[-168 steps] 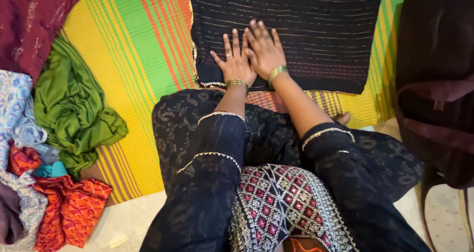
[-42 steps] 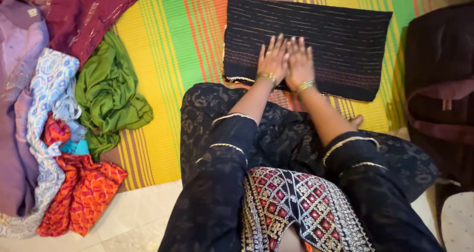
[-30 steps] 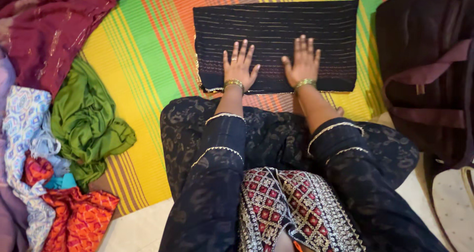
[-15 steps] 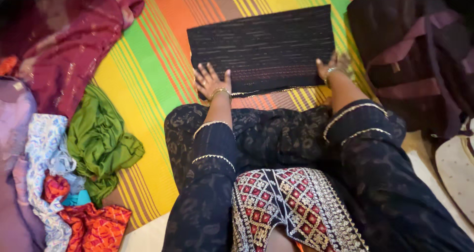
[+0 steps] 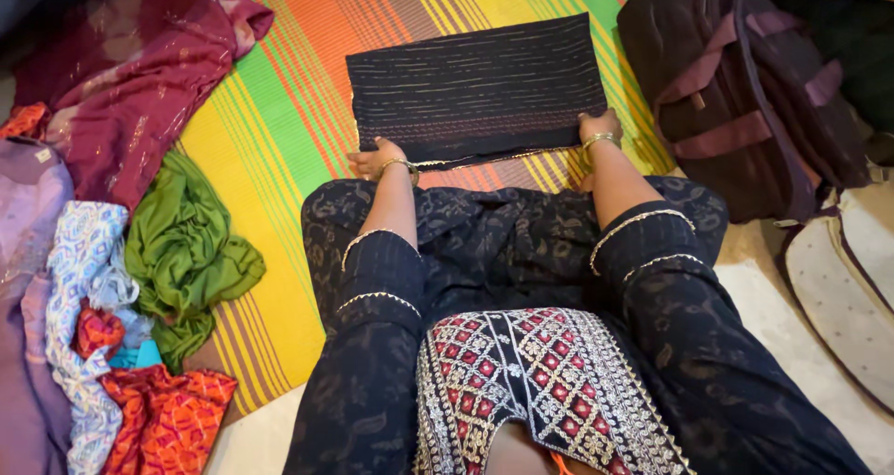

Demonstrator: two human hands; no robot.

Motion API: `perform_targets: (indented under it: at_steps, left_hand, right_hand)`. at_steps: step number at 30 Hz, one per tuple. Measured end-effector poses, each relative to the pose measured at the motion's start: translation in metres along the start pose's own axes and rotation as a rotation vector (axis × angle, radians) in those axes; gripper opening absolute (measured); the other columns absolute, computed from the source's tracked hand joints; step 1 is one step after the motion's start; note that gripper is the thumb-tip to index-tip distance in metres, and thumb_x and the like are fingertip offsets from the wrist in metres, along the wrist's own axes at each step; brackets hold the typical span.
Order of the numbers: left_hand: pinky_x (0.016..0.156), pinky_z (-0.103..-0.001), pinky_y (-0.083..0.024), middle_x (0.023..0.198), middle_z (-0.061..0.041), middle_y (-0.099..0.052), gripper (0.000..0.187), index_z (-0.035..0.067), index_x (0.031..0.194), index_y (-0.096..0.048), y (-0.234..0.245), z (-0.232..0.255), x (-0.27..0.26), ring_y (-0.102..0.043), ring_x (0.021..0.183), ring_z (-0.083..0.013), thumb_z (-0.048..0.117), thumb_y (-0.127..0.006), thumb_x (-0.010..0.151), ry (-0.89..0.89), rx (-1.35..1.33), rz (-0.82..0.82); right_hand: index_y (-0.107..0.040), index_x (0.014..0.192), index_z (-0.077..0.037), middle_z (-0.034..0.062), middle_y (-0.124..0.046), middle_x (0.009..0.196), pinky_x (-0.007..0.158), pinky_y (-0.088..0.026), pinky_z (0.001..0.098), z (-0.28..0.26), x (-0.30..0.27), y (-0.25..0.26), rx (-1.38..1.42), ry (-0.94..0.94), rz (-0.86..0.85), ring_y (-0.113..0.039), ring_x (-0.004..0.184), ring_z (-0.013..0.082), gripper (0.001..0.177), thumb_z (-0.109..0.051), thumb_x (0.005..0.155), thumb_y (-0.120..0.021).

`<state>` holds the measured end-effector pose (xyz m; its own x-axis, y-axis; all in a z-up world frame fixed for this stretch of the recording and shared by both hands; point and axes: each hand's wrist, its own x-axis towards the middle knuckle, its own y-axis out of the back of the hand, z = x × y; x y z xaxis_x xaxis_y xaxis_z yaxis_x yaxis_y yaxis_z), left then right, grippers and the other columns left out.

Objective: The person folds several pieces of fabric and clothing by hand on a mat, smoothing out each item before placing it into a bag.

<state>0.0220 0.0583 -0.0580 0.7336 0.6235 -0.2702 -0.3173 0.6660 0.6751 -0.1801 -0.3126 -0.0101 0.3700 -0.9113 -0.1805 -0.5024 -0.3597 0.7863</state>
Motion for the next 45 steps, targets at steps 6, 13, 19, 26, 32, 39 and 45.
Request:
perform_targets:
  at_steps: [6, 13, 19, 26, 32, 39, 45]
  left_hand:
    - [0.114, -0.048, -0.042, 0.155, -0.027, -0.037, 0.097, 0.006, 0.159, -0.022, -0.002, -0.002, 0.006, -0.047, 0.138, -0.0431, 0.037, -0.078, 0.086, 0.174, -0.328, 0.005]
    - [0.108, -0.043, -0.047, 0.146, -0.02, -0.054, 0.079, 0.002, 0.137, -0.055, -0.006, -0.006, 0.003, -0.06, 0.126, -0.0377, 0.019, -0.09, 0.068, 0.213, -0.411, -0.01]
    - [0.103, -0.039, -0.053, 0.129, -0.025, -0.066, 0.056, -0.001, 0.128, -0.063, -0.014, -0.005, 0.011, -0.068, 0.114, -0.0366, 0.002, -0.076, 0.074, 0.235, -0.401, 0.002]
    - [0.103, -0.043, -0.051, 0.134, -0.026, -0.064, 0.047, -0.003, 0.135, -0.056, -0.025, -0.004, 0.014, -0.066, 0.119, -0.0336, 0.0, -0.054, 0.088, 0.321, -0.597, 0.184]
    - [0.105, -0.044, -0.043, 0.142, -0.022, -0.05, 0.057, 0.005, 0.137, -0.049, 0.006, 0.009, 0.001, -0.053, 0.126, -0.0376, 0.007, -0.065, 0.082, 0.014, -0.326, 0.33]
    - [0.102, -0.037, -0.052, 0.124, -0.004, -0.071, 0.035, 0.013, 0.124, -0.066, -0.024, 0.018, -0.053, -0.067, 0.115, -0.0223, 0.021, -0.074, 0.091, -0.78, -0.516, -0.414]
    - [0.113, -0.046, -0.034, 0.155, -0.009, -0.049, 0.075, 0.013, 0.151, -0.045, -0.082, 0.003, -0.057, -0.049, 0.139, -0.0272, 0.06, -0.051, 0.094, -0.094, -0.748, -1.321]
  right_hand:
    - [-0.056, 0.134, 0.003, 0.0263, -0.061, 0.135, 0.107, -0.046, 0.0446, -0.001, 0.003, 0.002, 0.285, -0.174, 0.025, -0.061, 0.124, 0.0402, 0.069, -0.03, 0.079, -0.082]
    - [-0.062, 0.128, 0.004, 0.0192, -0.068, 0.128, 0.103, -0.049, 0.0441, -0.008, 0.007, -0.005, 0.764, -0.484, -0.123, -0.068, 0.11, 0.0322, 0.065, -0.021, 0.074, -0.088]
    - [-0.066, 0.124, 0.005, 0.0214, -0.069, 0.127, 0.102, -0.052, 0.0429, -0.012, 0.012, -0.005, 0.693, -0.443, -0.052, -0.07, 0.108, 0.0347, 0.067, -0.021, 0.066, -0.087]
    - [-0.068, 0.12, 0.003, 0.0197, -0.069, 0.126, 0.098, -0.051, 0.045, -0.012, 0.007, -0.004, 0.554, -0.601, 0.004, -0.068, 0.106, 0.0336, 0.057, -0.021, 0.069, -0.078]
    - [-0.066, 0.124, 0.001, 0.0169, -0.072, 0.122, 0.099, -0.052, 0.0399, 0.005, 0.02, -0.031, 0.676, -0.51, 0.067, -0.071, 0.105, 0.0302, 0.051, -0.009, 0.074, -0.071]
    - [-0.065, 0.13, -0.001, 0.0157, -0.074, 0.123, 0.103, -0.052, 0.0359, -0.026, 0.02, -0.045, 0.656, 0.199, 0.268, -0.072, 0.111, 0.0273, 0.049, 0.006, 0.082, -0.061]
    - [-0.053, 0.148, -0.01, 0.0223, -0.06, 0.142, 0.109, -0.048, 0.0391, -0.078, -0.065, -0.059, 0.297, 0.632, 0.031, -0.06, 0.13, 0.0375, 0.059, 0.003, 0.091, -0.059]
